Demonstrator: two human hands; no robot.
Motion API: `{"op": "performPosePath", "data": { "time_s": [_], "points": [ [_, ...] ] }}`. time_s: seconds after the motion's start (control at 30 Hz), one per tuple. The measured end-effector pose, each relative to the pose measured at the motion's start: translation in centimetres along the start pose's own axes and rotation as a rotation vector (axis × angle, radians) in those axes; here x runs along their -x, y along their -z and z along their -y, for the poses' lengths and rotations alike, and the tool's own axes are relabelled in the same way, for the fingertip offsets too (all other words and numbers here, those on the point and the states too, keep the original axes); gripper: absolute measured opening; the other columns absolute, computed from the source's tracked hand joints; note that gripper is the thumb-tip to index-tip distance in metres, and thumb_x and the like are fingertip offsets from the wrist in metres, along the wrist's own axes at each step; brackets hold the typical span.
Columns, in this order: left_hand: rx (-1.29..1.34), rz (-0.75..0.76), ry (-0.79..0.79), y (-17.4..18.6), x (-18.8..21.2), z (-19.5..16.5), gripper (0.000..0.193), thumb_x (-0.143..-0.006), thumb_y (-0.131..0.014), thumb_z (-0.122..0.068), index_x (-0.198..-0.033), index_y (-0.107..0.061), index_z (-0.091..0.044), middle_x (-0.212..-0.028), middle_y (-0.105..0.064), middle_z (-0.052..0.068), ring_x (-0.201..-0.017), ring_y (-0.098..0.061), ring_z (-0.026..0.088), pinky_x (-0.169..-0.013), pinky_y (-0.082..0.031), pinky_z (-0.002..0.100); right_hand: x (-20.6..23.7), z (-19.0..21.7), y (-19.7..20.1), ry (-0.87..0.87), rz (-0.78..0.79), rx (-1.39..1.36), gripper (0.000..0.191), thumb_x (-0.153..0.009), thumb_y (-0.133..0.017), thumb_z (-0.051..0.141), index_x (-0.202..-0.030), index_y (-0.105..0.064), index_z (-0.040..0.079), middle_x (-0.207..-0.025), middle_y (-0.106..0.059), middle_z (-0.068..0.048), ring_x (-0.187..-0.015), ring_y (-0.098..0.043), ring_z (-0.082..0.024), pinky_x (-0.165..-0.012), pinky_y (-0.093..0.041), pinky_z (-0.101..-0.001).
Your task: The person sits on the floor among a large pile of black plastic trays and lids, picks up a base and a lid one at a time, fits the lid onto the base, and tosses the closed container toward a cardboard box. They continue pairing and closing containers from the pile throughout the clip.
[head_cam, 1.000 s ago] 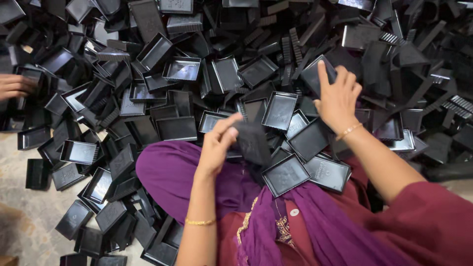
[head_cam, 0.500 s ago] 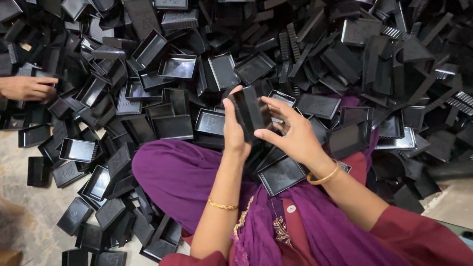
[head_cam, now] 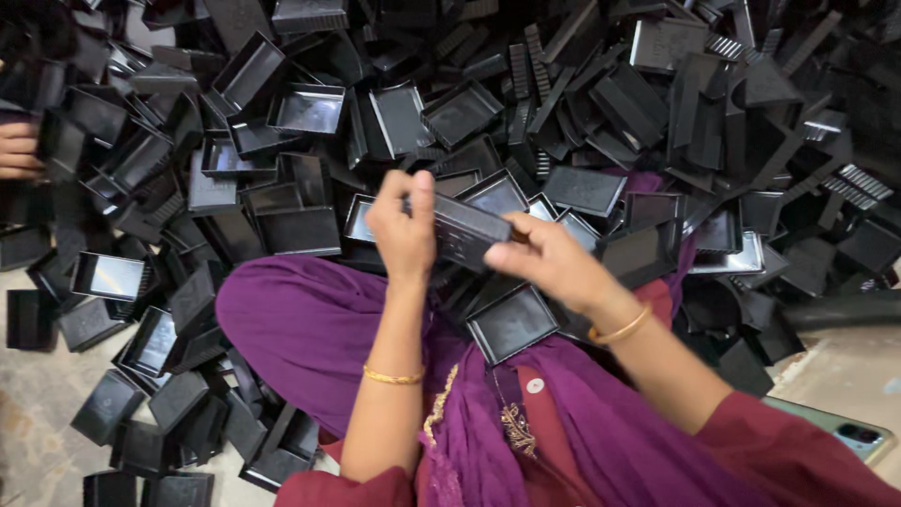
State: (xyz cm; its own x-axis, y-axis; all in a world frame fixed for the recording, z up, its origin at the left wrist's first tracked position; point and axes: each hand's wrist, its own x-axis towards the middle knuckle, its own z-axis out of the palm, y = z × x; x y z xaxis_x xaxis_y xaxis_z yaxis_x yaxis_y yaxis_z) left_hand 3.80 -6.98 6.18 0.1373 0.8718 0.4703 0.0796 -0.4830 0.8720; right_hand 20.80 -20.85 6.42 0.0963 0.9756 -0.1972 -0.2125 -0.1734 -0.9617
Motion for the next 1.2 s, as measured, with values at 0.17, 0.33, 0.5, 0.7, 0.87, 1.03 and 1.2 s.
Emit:
{"op": "performPosePath", "data": {
  "time_s": [0.17,0.33,0.5,0.7,0.87,1.03,1.2],
  "points": [
    [0.016,-0.069,0.096,0.2,0.3,0.4,0.048,-0.106,-0.063,-0.031,-0.074,-0.041,-0.003,-0.065,-0.040,0.003,-0.065,-0.037,0.010,-0.059,-0.033,0.032,0.7,0.9,-3.7,0.257,-0.205,0.238,0.038,-0.088,-0.081,0.007,-0.120,-0.062,-0.001,-0.109,-0.067,-0.006,-0.098,-0.062,-0.012,-0.087,-0.053,-0.0291],
    [0.235,-0.043,0.242,-0.3,0.1,2.2,0.040,-0.111,-0.054,-0.034,-0.087,-0.045,-0.003,-0.077,-0.045,0.004,-0.075,-0.043,0.010,-0.067,-0.039,0.029,-0.9,11.8,-4.2,0.406,-0.104,0.644,0.027,-0.087,-0.081,0.013,-0.109,-0.069,0.002,-0.093,-0.070,-0.001,-0.084,-0.069,-0.010,-0.074,-0.058,-0.0251],
    [-0.211,0.181,0.119,-3.5,-0.7,4.4,0.028,-0.103,-0.062,-0.033,-0.105,-0.067,-0.005,-0.090,-0.067,0.011,-0.080,-0.067,0.024,-0.076,-0.052,0.034,-6.3,18.3,1.2,0.653,-0.065,0.220,0.028,-0.090,-0.080,0.012,-0.113,-0.068,0.003,-0.101,-0.069,-0.005,-0.093,-0.068,-0.017,-0.081,-0.058,-0.0303],
    [-0.645,0.367,-0.140,-7.2,0.7,5.5,0.031,-0.073,-0.078,-0.023,-0.096,-0.062,-0.009,-0.092,-0.068,0.015,-0.086,-0.067,0.037,-0.071,-0.051,0.049,-4.6,19.1,6.1,0.904,-0.300,0.718,0.033,-0.091,-0.081,0.008,-0.119,-0.066,0.001,-0.115,-0.067,-0.012,-0.108,-0.068,-0.029,-0.093,-0.056,-0.0388],
    [-0.329,0.479,0.167,-6.5,0.2,6.2,0.026,-0.086,-0.070,-0.015,-0.107,-0.057,-0.007,-0.089,-0.071,0.009,-0.083,-0.070,0.029,-0.076,-0.054,0.042,-3.1,10.1,10.5,0.697,-0.544,1.377,0.043,-0.088,-0.084,0.008,-0.125,-0.064,-0.001,-0.123,-0.065,-0.019,-0.115,-0.065,-0.040,-0.098,-0.054,-0.0459],
    [0.360,0.386,0.528,-6.2,-0.6,4.8,0.039,-0.092,-0.067,-0.007,-0.131,-0.061,-0.006,-0.099,-0.066,0.009,-0.087,-0.064,0.021,-0.081,-0.053,0.032,-3.4,4.6,15.8,0.266,-0.643,1.343,0.035,-0.087,-0.085,0.012,-0.113,-0.065,0.001,-0.115,-0.067,-0.018,-0.109,-0.065,-0.039,-0.093,-0.052,-0.0452],
    [1.003,0.387,0.680,-6.4,-1.1,1.9,0.087,-0.067,-0.052,0.006,-0.151,-0.047,-0.018,-0.128,-0.061,0.007,-0.112,-0.064,0.019,-0.094,-0.054,0.029,-1.1,6.8,12.9,0.459,-0.517,0.500,0.045,-0.090,-0.078,0.009,-0.132,-0.062,0.008,-0.120,-0.064,-0.007,-0.107,-0.064,-0.018,-0.095,-0.053,-0.0295]
  ]
}}
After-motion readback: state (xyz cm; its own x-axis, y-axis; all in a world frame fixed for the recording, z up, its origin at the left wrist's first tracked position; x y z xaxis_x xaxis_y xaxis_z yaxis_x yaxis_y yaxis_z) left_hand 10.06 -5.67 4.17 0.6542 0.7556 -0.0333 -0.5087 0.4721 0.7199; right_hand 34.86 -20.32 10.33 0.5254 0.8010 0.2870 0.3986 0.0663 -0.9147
